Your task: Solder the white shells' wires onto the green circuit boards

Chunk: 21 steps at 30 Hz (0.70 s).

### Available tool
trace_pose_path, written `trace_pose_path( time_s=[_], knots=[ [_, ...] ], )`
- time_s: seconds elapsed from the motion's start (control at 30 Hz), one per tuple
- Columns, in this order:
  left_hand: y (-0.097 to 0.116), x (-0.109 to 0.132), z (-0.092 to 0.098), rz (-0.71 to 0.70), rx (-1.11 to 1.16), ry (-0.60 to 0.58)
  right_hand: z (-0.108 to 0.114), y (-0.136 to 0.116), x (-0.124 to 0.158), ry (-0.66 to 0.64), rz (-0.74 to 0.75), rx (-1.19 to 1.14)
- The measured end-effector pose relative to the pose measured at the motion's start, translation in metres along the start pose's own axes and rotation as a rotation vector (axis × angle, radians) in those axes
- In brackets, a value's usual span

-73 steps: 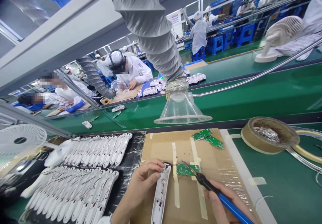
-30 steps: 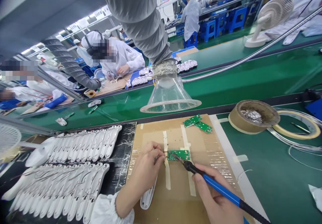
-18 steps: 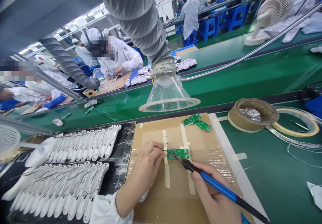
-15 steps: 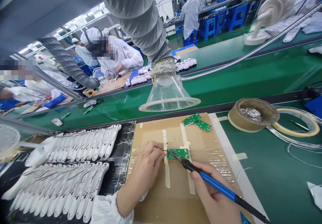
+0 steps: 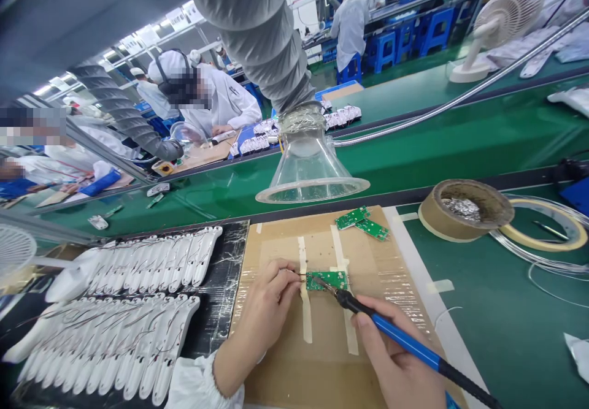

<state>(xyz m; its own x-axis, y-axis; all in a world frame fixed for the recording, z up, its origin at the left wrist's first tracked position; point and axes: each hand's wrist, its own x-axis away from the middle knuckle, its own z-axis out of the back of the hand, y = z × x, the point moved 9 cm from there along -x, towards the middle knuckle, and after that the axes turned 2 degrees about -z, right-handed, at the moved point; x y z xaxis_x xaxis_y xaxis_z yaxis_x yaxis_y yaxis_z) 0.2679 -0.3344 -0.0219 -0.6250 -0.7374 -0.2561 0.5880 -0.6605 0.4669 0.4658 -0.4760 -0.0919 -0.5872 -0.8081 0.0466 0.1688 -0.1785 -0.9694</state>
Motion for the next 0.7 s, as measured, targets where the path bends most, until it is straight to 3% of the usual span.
trace_pose_path(
  time_s=[0.17,0.43,0.57,0.7],
  knots=[
    [-0.003,0.005,0.004,0.044,0.141,0.046,0.002,-0.002,-0.001,0.025,0.025,-0.015],
    [-0.034,0.006,-0.006,0.460,0.513,-0.044,0.000,0.004,0.002,0.049,-0.097,-0.053],
    [-0.037,0.002,-0.008,0.514,0.469,-0.085,-0.002,0.004,0.001,0.020,-0.058,-0.070],
    [-0.027,-0.004,-0.005,0.444,0.267,-0.109,-0.002,0.004,0.001,0.026,-0.086,-0.061]
  ],
)
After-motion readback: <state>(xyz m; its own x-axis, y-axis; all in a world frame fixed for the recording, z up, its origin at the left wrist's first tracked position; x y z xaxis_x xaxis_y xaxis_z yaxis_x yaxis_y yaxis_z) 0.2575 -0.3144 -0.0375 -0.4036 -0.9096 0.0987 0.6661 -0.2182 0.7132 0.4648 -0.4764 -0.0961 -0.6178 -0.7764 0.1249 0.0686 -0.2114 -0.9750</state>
